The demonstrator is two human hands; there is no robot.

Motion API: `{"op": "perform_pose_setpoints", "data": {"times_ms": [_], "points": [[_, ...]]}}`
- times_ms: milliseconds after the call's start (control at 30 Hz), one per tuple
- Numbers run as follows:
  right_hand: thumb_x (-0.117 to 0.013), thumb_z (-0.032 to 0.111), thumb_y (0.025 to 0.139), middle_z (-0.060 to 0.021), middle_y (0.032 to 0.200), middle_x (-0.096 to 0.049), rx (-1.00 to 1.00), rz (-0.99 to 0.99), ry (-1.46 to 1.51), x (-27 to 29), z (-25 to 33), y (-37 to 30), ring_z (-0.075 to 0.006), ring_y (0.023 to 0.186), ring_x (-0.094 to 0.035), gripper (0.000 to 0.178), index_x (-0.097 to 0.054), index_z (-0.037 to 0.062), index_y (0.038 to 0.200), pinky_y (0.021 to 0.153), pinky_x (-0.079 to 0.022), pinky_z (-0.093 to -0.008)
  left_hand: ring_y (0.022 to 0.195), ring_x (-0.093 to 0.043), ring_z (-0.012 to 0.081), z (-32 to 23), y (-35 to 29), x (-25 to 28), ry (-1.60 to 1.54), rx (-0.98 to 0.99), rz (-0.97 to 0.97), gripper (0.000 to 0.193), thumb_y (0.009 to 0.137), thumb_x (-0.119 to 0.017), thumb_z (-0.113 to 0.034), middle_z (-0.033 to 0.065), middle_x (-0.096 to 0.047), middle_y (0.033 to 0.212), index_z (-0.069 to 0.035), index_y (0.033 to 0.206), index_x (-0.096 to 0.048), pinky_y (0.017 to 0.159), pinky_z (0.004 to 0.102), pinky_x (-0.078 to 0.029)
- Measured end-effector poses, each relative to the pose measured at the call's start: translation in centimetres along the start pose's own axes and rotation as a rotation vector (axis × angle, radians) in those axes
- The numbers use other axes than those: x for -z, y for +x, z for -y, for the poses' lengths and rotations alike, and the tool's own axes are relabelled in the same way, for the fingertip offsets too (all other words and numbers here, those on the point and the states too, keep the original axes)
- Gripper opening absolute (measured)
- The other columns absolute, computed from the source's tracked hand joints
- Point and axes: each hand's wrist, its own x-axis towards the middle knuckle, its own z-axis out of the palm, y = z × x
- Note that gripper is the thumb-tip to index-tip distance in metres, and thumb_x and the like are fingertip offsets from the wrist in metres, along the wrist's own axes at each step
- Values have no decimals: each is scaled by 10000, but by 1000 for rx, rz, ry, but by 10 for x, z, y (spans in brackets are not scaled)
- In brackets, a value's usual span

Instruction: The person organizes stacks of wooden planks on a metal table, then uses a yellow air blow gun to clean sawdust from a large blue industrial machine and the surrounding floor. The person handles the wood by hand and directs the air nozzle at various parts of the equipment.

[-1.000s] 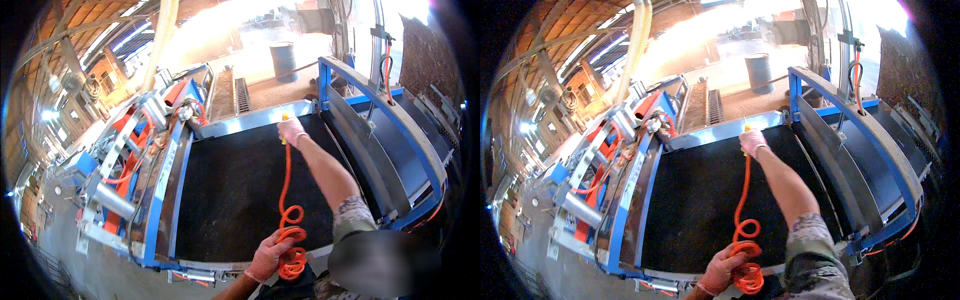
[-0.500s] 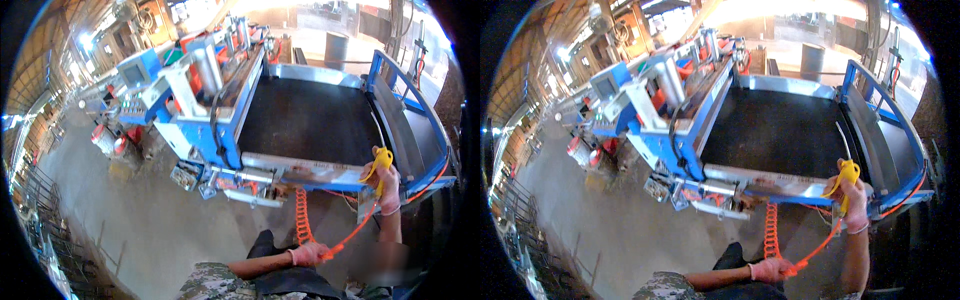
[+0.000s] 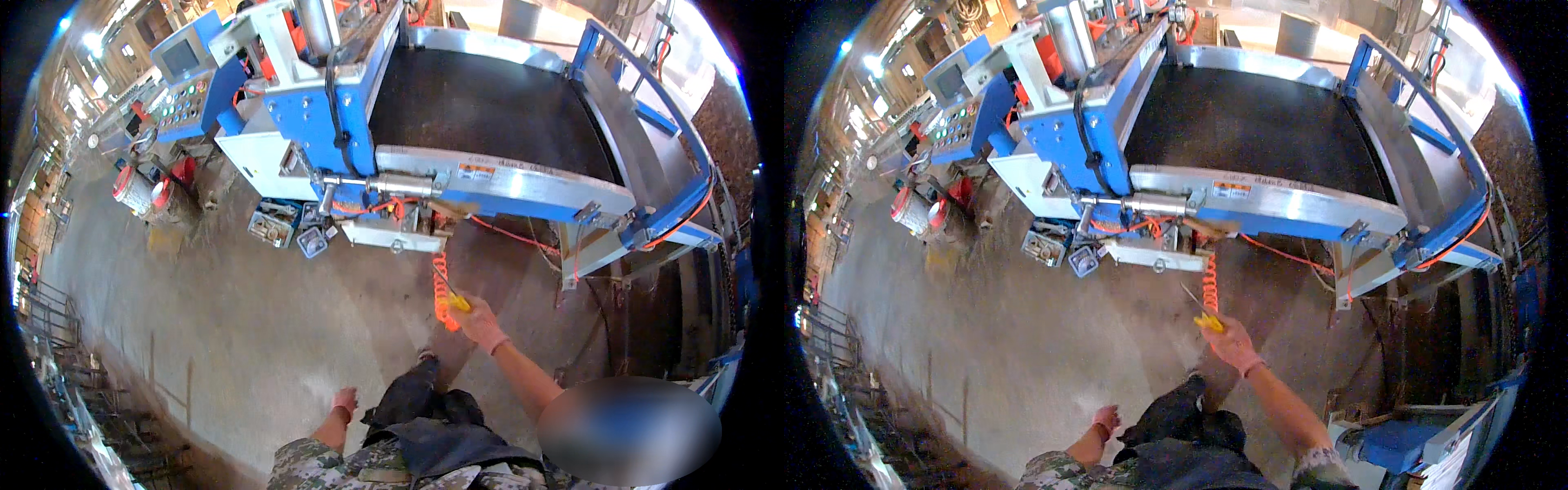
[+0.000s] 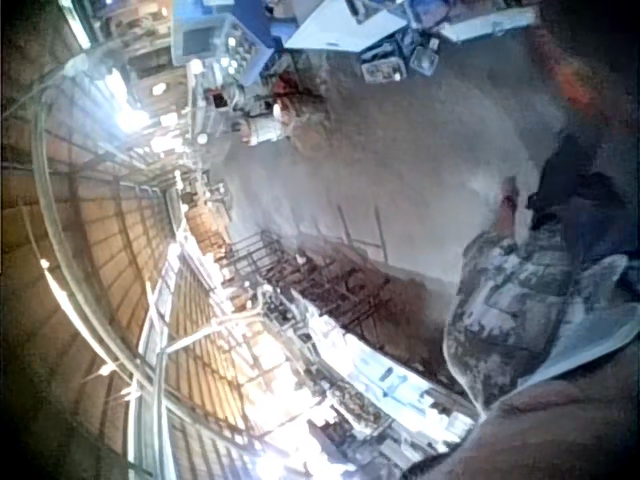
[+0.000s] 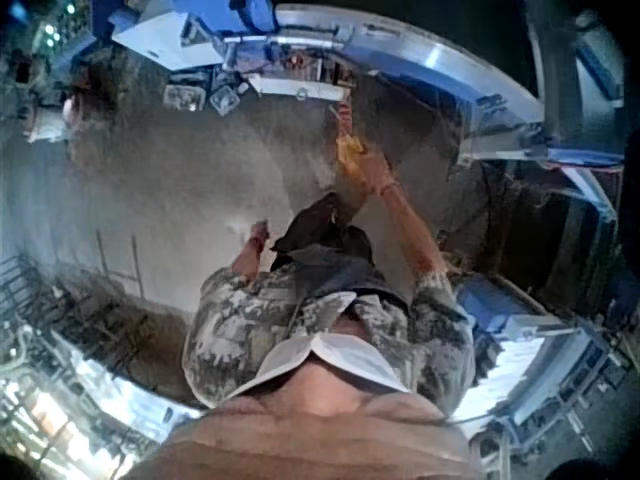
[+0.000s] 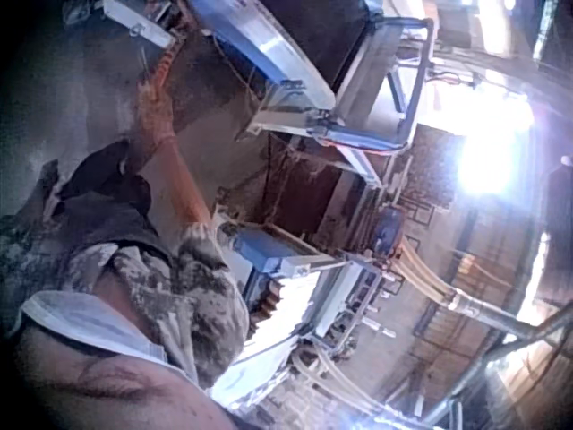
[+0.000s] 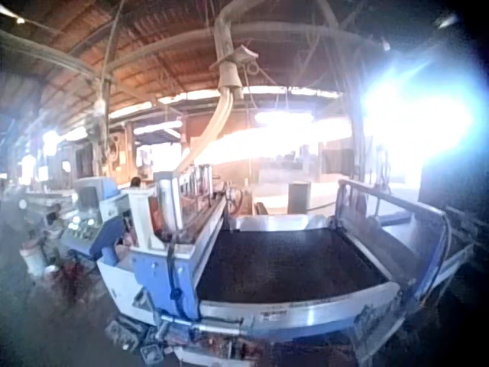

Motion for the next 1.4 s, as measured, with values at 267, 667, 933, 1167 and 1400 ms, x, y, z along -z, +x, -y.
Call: {"op": "perform_pose_setpoints", "data": {"times_ms": [267, 667, 933, 1167, 1400], "points": [[-669, 168, 931, -164, 1184, -720, 133, -188, -450, -46, -14, 102, -357, 1082, -689, 418, -671, 199, 1348, 947, -546, -434, 980, -698, 290, 75, -156, -36, -1179, 757, 238, 378, 1007, -556, -264, 105, -741, 1134, -82, 1325, -649, 861, 434, -558], [-631, 253, 992, -132, 1165, -720, 373, -355, -654, -110, -141, 287, -254, 1002, -700, 406, -639, 96, 1367, 873, -574, -417, 985, -686, 268, 143, -74, 138, -981, 540, 280, 359, 987, -562, -298, 120, -751, 1075, -15, 1129, -732, 897, 395, -532], [-554, 233, 992, -148, 1129, -699, -147, -53, -774, -138, -25, 307, -356, 1109, -672, 372, -630, 233, 1357, 906, -549, -451, 1140, -633, 370, 182, -31, 186, 157, -390, 170, 467, 961, -650, -311, 203, -665, 1264, -50, 1346, -606, 973, 465, -533], [-535, 171, 961, -120, 1073, -705, -67, -668, -414, -192, -137, 275, -307, 1044, -699, 379, -651, 195, 1321, 820, -581, -425, 1137, -644, 391, 199, 53, 257, 264, -773, 204, 444, 971, -639, -370, 191, -681, 1258, -92, 1317, -636, 957, 462, -551], [-573, 233, 915, -157, 1256, -680, -402, -195, -284, -216, -158, 92, -334, 1196, -643, 467, -628, 116, 1364, 987, -516, -464, 1160, -636, 379, 59, 157, 248, 576, -930, 408, 427, 993, -596, -388, 189, -682, 1258, -97, 1301, -646, 968, 451, -539]]}}
